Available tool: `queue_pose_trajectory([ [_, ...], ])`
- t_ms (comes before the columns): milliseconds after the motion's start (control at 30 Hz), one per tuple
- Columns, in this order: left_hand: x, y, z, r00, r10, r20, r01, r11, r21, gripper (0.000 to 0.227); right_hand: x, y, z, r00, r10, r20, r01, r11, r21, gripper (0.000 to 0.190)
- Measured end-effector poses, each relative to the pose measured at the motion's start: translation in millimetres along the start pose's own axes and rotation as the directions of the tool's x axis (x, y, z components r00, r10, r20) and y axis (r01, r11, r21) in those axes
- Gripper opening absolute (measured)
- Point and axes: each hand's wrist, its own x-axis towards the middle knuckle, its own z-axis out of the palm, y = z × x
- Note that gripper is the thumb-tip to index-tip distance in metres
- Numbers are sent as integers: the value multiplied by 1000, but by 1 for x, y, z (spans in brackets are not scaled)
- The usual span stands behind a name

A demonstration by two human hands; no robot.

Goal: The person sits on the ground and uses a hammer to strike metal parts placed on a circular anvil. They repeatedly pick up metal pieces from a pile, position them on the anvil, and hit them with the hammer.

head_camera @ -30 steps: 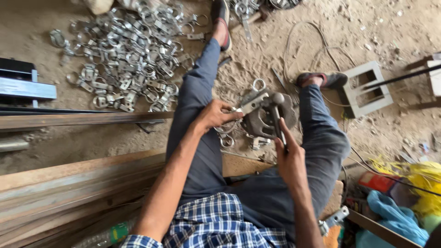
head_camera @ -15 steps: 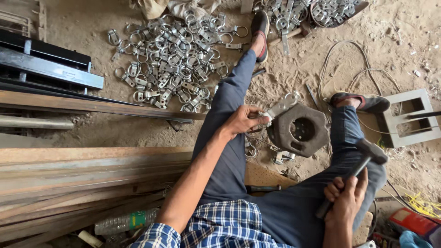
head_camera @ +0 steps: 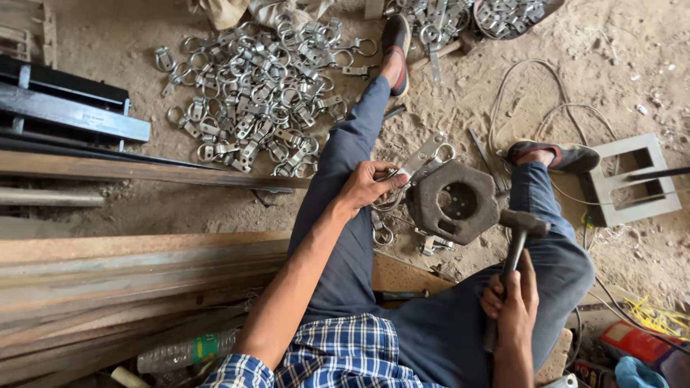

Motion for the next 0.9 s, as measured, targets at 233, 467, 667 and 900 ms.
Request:
queue_pose_trajectory([
  [233,-1,-2,-3,999,34,5,-34,999,1,44,-4,-10,13,975,-203,-87,209,976,69,58],
  [467,4,-6,6,1000,30,-2,-30,1000,5,42,7,-6,-17,997,47,63,-46,999,-17,58],
  [667,3,-6,-1,997,-17,80,31,982,-184,39,1,-12,-2,994,12,110,-16,999,32,57],
  [900,-8,4,-20,930,11,368,177,864,-472,46,-3,-15,20,994,-105,42,101,990,99,58],
])
